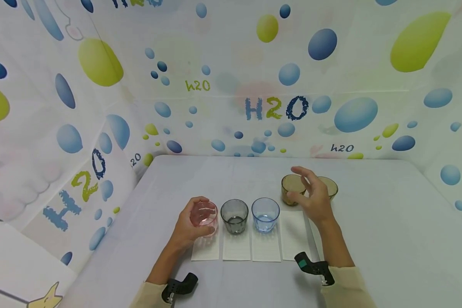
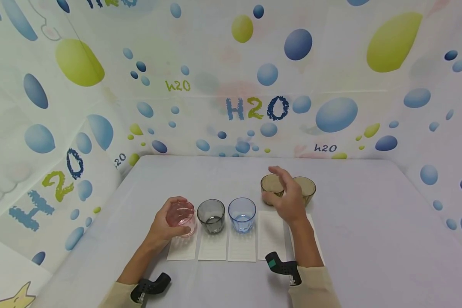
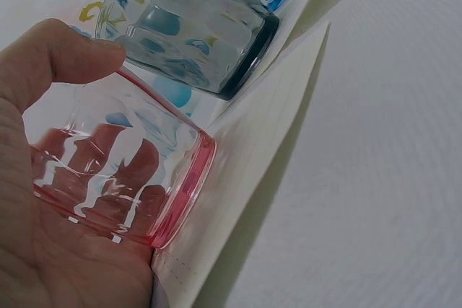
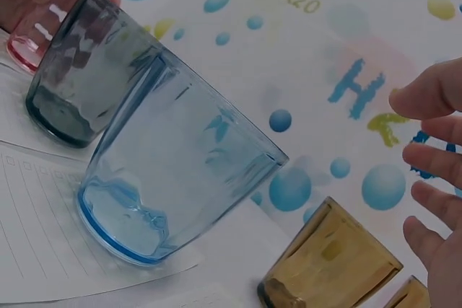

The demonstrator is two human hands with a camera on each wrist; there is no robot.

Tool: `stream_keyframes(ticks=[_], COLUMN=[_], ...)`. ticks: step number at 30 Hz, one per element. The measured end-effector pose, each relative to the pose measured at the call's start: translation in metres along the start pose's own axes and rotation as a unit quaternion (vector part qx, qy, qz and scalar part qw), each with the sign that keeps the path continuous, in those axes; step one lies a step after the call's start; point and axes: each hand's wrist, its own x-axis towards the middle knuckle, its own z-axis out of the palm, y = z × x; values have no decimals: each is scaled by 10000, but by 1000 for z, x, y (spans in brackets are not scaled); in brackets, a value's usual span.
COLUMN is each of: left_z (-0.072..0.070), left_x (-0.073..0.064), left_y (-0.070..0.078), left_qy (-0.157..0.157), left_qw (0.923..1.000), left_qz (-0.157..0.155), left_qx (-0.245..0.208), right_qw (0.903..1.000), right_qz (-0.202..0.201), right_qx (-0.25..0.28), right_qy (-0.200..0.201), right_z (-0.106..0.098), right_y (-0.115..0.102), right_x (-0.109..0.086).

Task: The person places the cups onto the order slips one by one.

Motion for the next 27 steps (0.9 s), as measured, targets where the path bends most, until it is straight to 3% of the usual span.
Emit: stream_keyframes(ticks=[9, 27], left_z=[-1, -1], left_x=[1, 0], left_y=[-1, 1], left_qy=[-11, -6], left_qw=[10000, 9999], left_qz=[53, 53], left_qx=[74, 115], right_qw=[9997, 9974], right_qz=[111, 696], right_qx=[-32, -79], right_qy=[199, 179], right_z=[1, 4], right_y=[7, 19], right_x=[1, 2])
